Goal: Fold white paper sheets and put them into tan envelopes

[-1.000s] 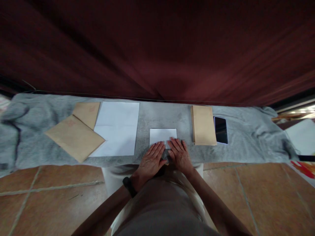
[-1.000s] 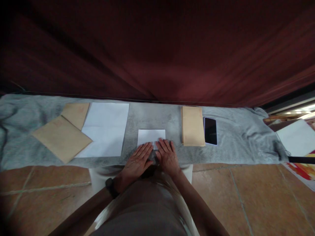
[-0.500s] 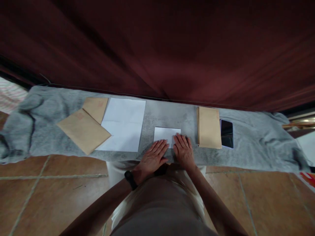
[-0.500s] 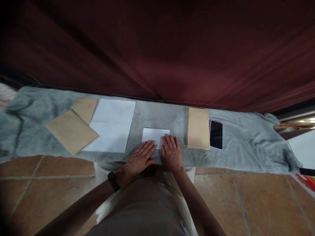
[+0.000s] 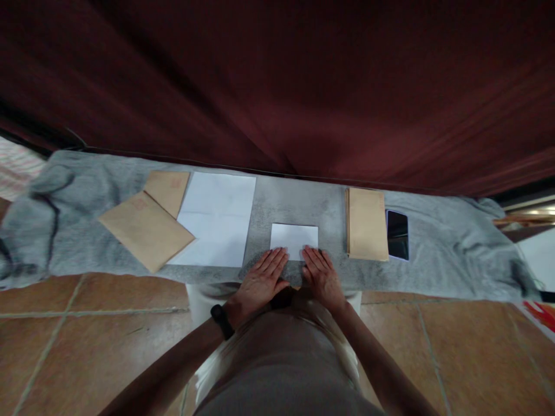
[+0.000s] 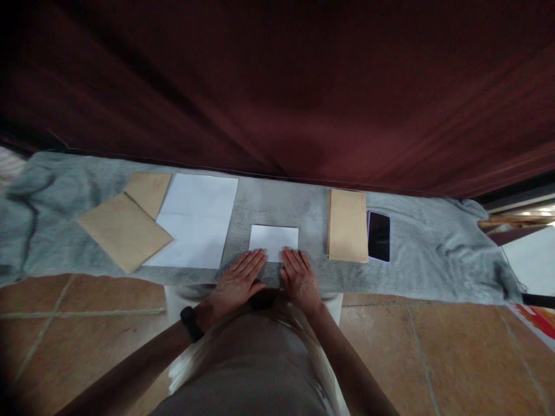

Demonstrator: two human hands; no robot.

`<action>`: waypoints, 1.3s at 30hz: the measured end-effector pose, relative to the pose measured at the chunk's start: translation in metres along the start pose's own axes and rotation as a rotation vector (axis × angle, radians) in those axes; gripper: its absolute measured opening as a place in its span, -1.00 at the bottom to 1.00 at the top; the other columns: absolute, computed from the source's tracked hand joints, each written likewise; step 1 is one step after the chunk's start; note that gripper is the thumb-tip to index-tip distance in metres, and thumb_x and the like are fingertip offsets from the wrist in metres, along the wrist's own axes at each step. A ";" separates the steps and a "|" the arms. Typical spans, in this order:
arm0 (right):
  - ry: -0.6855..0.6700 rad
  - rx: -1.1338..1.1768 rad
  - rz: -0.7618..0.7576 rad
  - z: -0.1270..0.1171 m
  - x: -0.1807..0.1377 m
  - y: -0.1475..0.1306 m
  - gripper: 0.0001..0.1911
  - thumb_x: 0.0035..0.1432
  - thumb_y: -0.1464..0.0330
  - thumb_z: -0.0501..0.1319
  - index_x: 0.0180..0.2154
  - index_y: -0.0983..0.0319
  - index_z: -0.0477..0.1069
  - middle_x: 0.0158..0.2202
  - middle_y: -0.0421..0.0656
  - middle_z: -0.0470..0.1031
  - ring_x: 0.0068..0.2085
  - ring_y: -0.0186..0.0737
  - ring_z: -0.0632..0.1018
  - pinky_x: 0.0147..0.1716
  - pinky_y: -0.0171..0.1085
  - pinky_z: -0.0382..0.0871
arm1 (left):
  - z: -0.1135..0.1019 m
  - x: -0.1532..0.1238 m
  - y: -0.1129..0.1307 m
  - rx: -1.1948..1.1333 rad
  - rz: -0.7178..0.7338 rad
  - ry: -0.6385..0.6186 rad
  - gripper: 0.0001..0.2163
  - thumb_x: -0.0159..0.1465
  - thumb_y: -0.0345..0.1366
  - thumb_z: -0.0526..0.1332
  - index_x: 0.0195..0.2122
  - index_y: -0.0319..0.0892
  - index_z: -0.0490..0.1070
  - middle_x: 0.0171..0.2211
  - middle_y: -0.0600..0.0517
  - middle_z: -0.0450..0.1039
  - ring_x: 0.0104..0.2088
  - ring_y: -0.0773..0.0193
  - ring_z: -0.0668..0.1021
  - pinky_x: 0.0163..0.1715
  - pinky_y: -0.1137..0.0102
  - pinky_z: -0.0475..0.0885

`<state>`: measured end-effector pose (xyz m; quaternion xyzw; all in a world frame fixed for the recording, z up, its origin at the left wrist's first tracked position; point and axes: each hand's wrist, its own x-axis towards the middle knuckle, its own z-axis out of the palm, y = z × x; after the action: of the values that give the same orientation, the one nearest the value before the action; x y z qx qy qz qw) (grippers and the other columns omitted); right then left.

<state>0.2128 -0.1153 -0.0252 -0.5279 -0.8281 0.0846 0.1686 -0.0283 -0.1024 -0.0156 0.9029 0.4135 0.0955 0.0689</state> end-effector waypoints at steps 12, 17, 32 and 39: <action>0.006 -0.037 0.016 0.000 -0.004 -0.004 -0.47 0.48 0.30 -0.02 0.39 0.31 0.16 0.38 0.01 0.27 0.39 -0.09 0.28 0.42 0.06 0.08 | 0.003 0.057 0.014 -0.016 -0.023 0.007 -0.50 0.50 -0.20 -0.06 0.41 -0.28 0.13 0.45 -0.13 0.09 0.45 0.13 0.13 0.45 0.12 0.05; 0.005 -0.034 0.035 -0.001 -0.002 -0.006 -0.48 0.48 0.30 -0.03 0.37 0.31 0.19 0.37 0.00 0.28 0.39 -0.10 0.28 0.42 0.05 0.06 | 0.008 0.080 0.014 -0.019 -0.025 0.002 -0.50 0.48 -0.28 -0.08 0.41 -0.33 0.13 0.44 -0.15 0.10 0.45 0.15 0.13 0.46 0.14 0.02; 0.036 -0.044 0.161 0.003 0.036 -0.003 -0.53 0.48 0.36 -0.03 0.31 0.34 0.30 0.36 0.02 0.31 0.37 -0.05 0.32 0.40 0.04 0.06 | 0.003 0.055 0.008 0.046 -0.161 0.033 -0.50 0.47 -0.29 -0.05 0.39 -0.37 0.17 0.43 -0.16 0.11 0.46 0.10 0.12 0.45 0.14 0.06; 0.052 -0.037 0.155 0.010 0.050 -0.006 -0.51 0.47 0.35 -0.02 0.33 0.31 0.28 0.38 -0.01 0.27 0.39 -0.05 0.28 0.40 0.03 0.04 | 0.004 0.055 0.007 0.035 -0.171 0.044 -0.51 0.44 -0.32 -0.01 0.37 -0.33 0.21 0.42 -0.13 0.15 0.45 0.12 0.16 0.44 0.14 0.08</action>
<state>0.1842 -0.0725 -0.0234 -0.5954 -0.7816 0.0681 0.1732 0.0132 -0.0652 -0.0117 0.8630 0.4921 0.1021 0.0520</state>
